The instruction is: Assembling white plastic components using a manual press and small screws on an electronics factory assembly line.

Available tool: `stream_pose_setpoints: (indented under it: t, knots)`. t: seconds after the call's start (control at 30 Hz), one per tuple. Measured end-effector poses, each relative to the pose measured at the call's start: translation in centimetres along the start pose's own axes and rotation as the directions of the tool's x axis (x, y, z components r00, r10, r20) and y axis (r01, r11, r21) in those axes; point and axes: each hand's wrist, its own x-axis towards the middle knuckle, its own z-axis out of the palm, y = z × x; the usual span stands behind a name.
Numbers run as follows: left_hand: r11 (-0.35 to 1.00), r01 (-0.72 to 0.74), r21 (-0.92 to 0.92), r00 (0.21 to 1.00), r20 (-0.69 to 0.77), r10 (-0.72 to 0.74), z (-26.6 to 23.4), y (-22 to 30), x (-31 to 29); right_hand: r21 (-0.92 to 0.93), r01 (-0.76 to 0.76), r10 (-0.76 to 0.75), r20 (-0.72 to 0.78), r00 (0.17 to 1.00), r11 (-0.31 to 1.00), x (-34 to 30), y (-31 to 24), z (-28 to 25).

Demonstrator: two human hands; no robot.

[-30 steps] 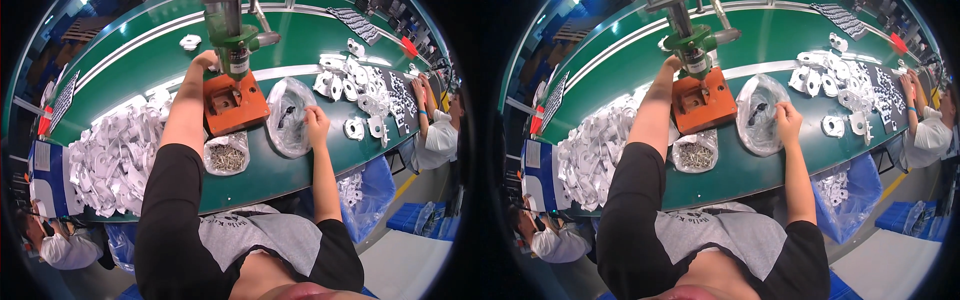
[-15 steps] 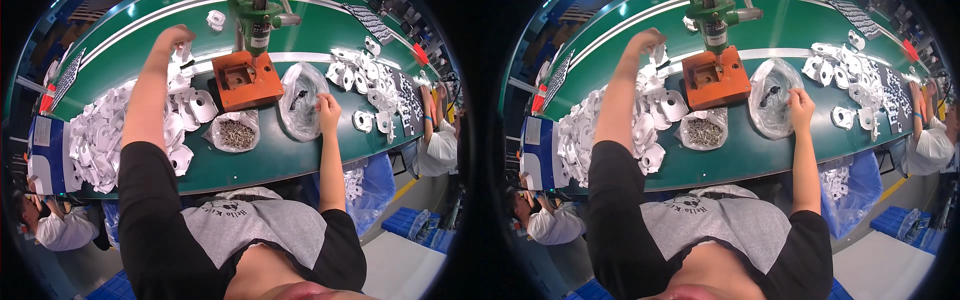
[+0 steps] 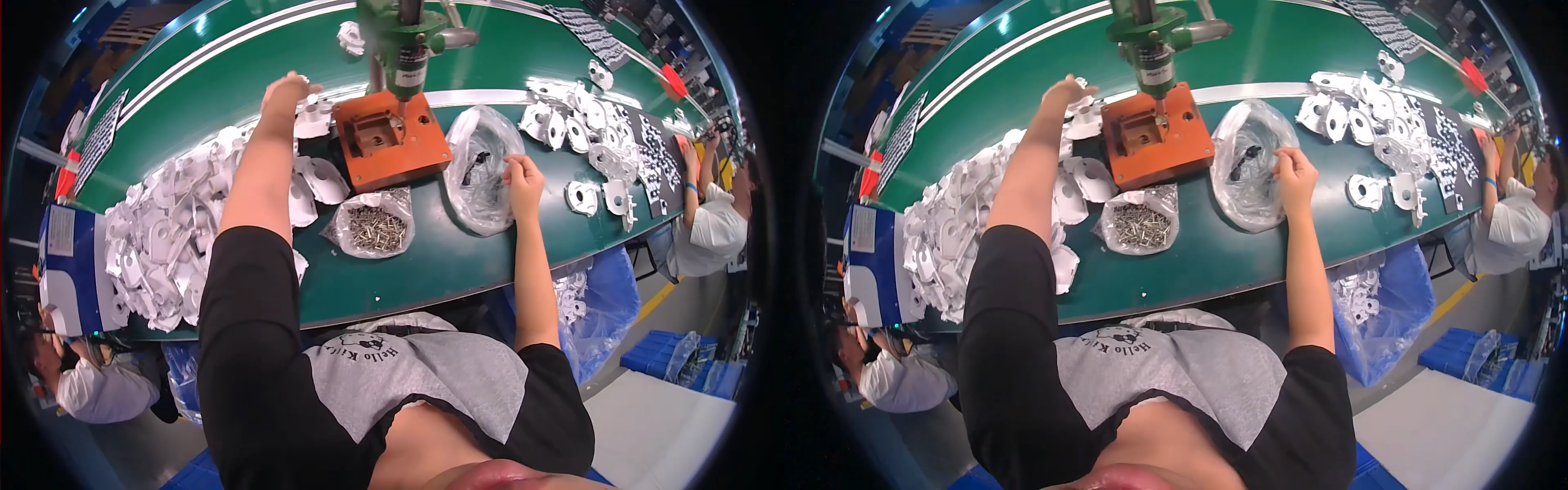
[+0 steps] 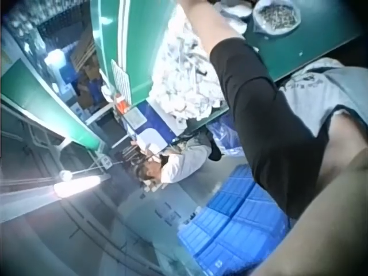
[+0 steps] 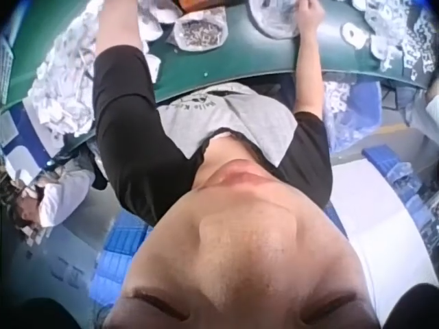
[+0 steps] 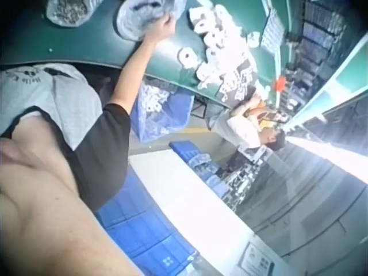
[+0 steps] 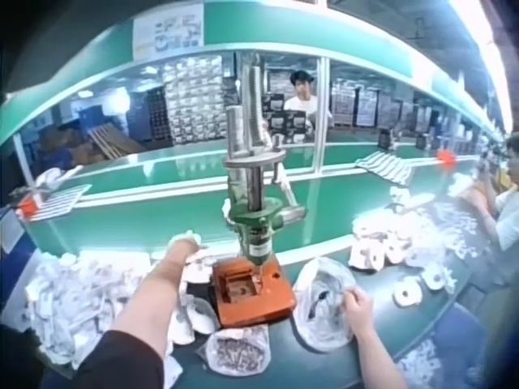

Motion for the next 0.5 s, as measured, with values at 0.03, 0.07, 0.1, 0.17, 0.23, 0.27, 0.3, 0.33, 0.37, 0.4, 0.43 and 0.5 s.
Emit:
stream_pose_setpoints:
  t: [0.03, 0.07, 0.1, 0.17, 0.23, 0.27, 0.3, 0.33, 0.37, 0.4, 0.43, 0.5]
  knots:
    - [0.999, -0.038, -0.008, 0.998, 0.045, 0.038, 0.8, 0.5, -0.3, -0.012, -0.013, 0.012, -0.008, 1.0, 1.0, -0.1, -0.1, 0.1]
    - [0.995, 0.093, -0.033, 0.994, 0.052, -0.091, 1.3, 1.7, -0.3, -0.019, -0.019, 0.018, -0.021, 1.0, 1.0, 0.0, -0.1, 0.0]
    - [0.996, 0.083, -0.028, 0.995, 0.057, -0.081, 1.1, 2.4, -0.1, -0.013, -0.012, 0.011, -0.026, 1.0, 1.0, 0.2, -0.1, -0.1]
    - [0.997, 0.025, -0.079, 0.999, 0.05, -0.021, -0.1, 2.8, -1.6, -0.017, -0.002, 0.002, -0.025, 1.0, 1.0, 0.3, -0.4, -0.1]
    - [0.993, -0.039, -0.111, 0.996, -0.08, 0.03, -1.0, 3.5, -3.2, -0.014, 0.001, -0.002, -0.04, 0.999, 1.0, 0.2, -0.3, -0.5]
    - [0.981, -0.127, -0.149, 0.981, -0.164, 0.102, -1.4, 3.7, -3.9, -0.015, 0.003, -0.004, -0.055, 0.998, 1.0, 0.1, -0.2, -0.9]
    - [0.979, -0.163, -0.124, 0.96, -0.249, 0.128, -2.2, 4.0, -4.4, -0.021, -0.005, 0.004, -0.075, 0.997, 1.0, 0.2, -0.2, -1.1]
    - [0.959, -0.18, -0.217, 0.941, -0.324, 0.103, -3.2, 3.1, -4.6, -0.011, 0.017, -0.018, -0.083, 0.996, 1.0, 0.1, -0.5, -0.7]
    - [0.929, -0.206, -0.309, 0.918, -0.391, 0.074, -4.1, 1.8, -4.5, -0.006, 0.038, -0.039, -0.095, 0.995, 0.999, 0.0, -0.7, -0.6]
    - [0.905, -0.258, -0.339, 0.911, -0.398, 0.11, -5.8, -0.4, -4.8, 0.002, 0.06, -0.059, -0.125, 0.99, 0.998, 0.0, -0.8, -0.4]
    - [0.874, -0.318, -0.368, 0.902, -0.401, 0.159, -7.6, -1.2, -5.4, -0.006, 0.057, -0.057, -0.134, 0.989, 0.998, 0.3, -0.5, -0.5]
    - [0.693, -0.417, -0.588, 0.904, -0.35, 0.247, -11.0, -1.7, -12.1, -0.163, 0.208, -0.249, -0.291, 0.924, 0.964, 0.4, 0.1, -1.1]
